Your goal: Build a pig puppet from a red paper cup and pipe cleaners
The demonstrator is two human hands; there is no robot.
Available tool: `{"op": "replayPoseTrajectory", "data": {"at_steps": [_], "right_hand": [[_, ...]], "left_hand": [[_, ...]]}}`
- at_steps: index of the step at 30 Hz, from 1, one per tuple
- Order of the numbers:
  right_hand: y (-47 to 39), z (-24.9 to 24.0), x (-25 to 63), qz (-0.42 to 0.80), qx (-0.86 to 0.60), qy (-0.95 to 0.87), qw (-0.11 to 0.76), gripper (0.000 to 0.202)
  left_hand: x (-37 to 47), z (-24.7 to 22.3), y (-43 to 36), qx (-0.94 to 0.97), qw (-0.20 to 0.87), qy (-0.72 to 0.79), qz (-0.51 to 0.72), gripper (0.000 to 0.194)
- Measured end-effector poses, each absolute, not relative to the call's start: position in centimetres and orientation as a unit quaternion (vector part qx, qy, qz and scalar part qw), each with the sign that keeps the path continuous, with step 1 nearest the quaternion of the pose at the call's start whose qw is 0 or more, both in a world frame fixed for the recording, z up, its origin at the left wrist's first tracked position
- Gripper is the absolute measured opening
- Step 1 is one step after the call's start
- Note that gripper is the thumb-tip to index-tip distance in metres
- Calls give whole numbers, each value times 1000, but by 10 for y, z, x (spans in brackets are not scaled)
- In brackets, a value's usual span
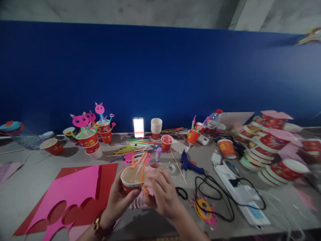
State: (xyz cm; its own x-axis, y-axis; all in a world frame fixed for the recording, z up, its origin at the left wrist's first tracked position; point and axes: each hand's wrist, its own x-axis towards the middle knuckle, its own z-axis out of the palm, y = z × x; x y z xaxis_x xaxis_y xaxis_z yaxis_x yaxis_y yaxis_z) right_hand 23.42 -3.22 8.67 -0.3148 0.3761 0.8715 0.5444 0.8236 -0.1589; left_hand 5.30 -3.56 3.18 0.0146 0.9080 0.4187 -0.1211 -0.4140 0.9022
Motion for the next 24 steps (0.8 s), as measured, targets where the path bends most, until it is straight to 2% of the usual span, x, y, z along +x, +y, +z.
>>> {"op": "replayPoseTrajectory", "data": {"at_steps": [11,24], "right_hand": [[-40,95,236,-59,-304,-818,485,12],[-37,92,235,-29,-274,-802,530,12]], "left_hand": [[52,31,-36,567,428,329,623,63],[52,31,-39,565,441,311,624,64]]}}
